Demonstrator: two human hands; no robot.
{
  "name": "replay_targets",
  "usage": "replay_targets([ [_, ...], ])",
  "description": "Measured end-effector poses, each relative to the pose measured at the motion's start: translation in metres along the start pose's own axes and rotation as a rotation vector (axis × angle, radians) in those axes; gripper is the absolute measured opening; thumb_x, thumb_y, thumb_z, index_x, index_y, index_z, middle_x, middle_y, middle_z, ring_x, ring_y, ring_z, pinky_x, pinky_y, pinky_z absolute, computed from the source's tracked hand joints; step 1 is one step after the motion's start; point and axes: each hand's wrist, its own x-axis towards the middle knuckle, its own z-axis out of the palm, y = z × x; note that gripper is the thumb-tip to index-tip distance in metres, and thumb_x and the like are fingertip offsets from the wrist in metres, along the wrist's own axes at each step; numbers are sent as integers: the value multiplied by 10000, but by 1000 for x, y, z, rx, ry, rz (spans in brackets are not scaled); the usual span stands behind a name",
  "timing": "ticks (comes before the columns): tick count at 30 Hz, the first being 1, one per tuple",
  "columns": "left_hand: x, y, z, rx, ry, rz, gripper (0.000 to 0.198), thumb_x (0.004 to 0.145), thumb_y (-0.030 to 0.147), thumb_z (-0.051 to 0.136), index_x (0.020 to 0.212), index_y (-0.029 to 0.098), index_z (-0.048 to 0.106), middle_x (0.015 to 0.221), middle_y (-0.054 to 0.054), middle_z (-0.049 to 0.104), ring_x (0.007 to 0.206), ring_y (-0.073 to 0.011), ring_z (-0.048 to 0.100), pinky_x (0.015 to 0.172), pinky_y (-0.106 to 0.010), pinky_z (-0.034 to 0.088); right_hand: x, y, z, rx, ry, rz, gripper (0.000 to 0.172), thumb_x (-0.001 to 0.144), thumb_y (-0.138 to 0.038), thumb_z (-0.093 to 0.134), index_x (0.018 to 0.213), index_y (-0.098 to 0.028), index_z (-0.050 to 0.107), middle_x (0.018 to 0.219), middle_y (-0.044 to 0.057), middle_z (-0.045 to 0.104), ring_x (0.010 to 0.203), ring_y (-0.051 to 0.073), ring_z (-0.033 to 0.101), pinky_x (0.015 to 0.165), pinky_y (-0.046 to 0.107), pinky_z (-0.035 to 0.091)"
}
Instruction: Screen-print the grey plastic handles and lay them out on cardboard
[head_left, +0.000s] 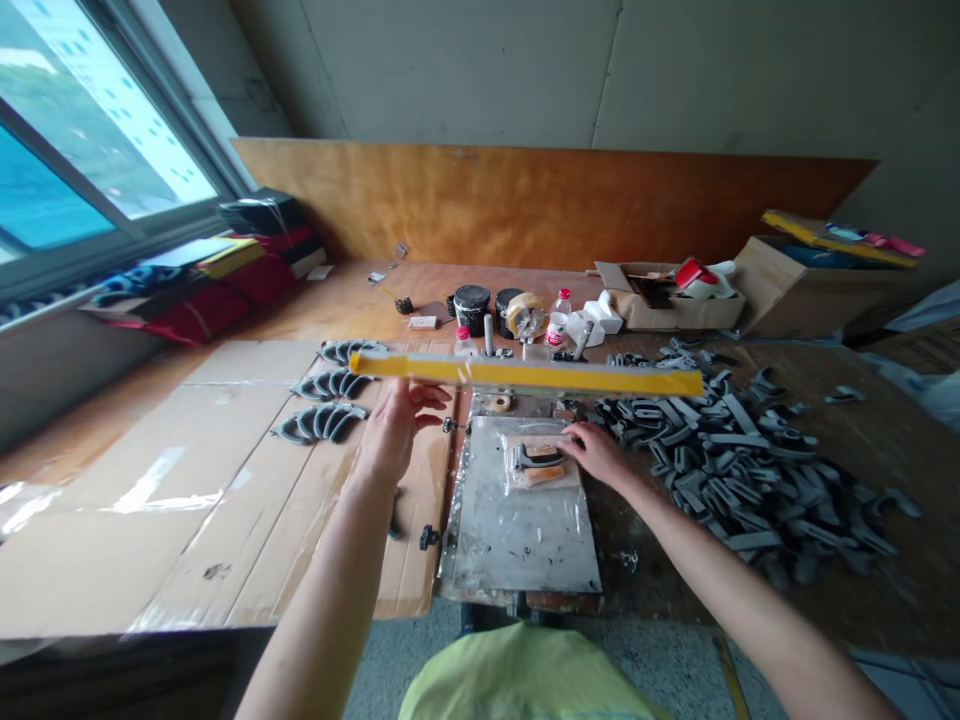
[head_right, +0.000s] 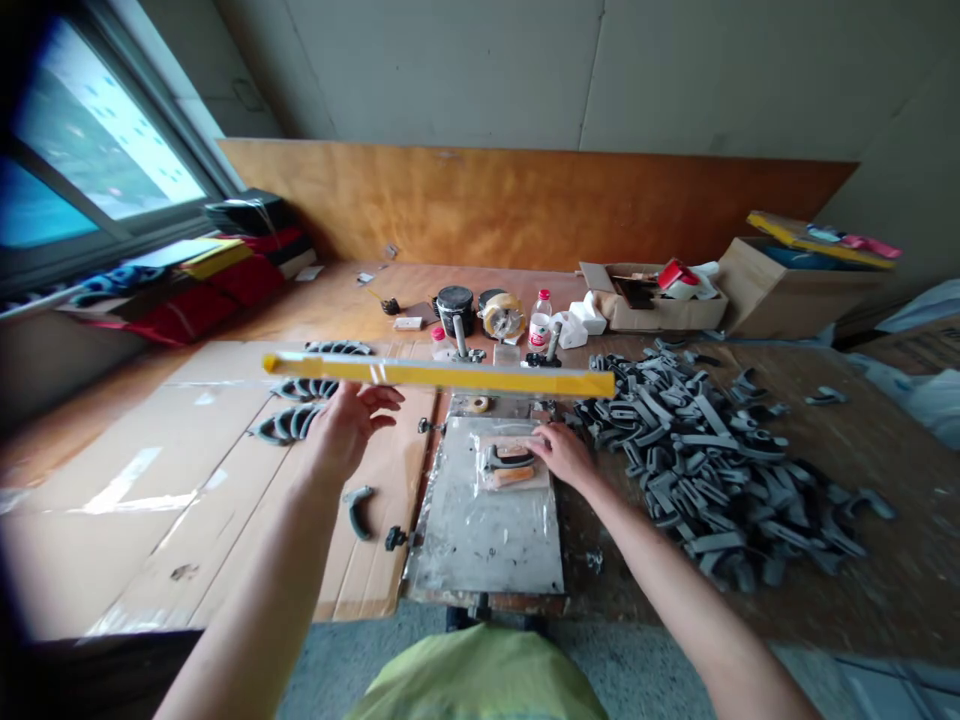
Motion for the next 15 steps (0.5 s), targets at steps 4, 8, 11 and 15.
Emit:
replay_targets([
  [4, -4, -6, 9, -34, 85, -3, 536, 782, 668, 590, 1032, 194, 606, 791, -13, 696, 682, -129, 631, 570, -211, 479, -11, -21, 29, -43, -111, -86, 255, 844, -242, 680, 1099, -234, 672, 1032, 54, 650, 1047, 219, 573, 941, 371, 441],
  [8, -61, -66, 19, 56, -70, -478, 635, 766, 674, 618, 1128, 152, 617, 890, -91, 735, 703, -177, 674, 537, -247, 496, -23, -69, 29, -24, -2, -82, 99, 882, -212, 642, 971, -191, 680, 964, 55, 615, 951, 188, 562, 868, 322, 457],
  [11, -106, -115, 22, -12, -150, -763, 576, 781, 656, 616, 1079, 164, 632, 1036, -138, 733, 903, -253, 706, 618, -312, 551, -42, -105, 36, -37, 13, -361, 165, 916, -317, 607, 1012, -203, 676, 923, 53, 612, 928, 198, 546, 852, 341, 457],
  [15, -118, -141, -23, 31, 107, -758, 453, 761, 614, 637, 900, 183, 626, 803, -74, 737, 673, -189, 697, 560, -270, 523, -36, -66, 23, -47, -24, -509, 242, 947, -323, 554, 1155, -244, 649, 941, 33, 642, 933, 192, 566, 897, 358, 459],
])
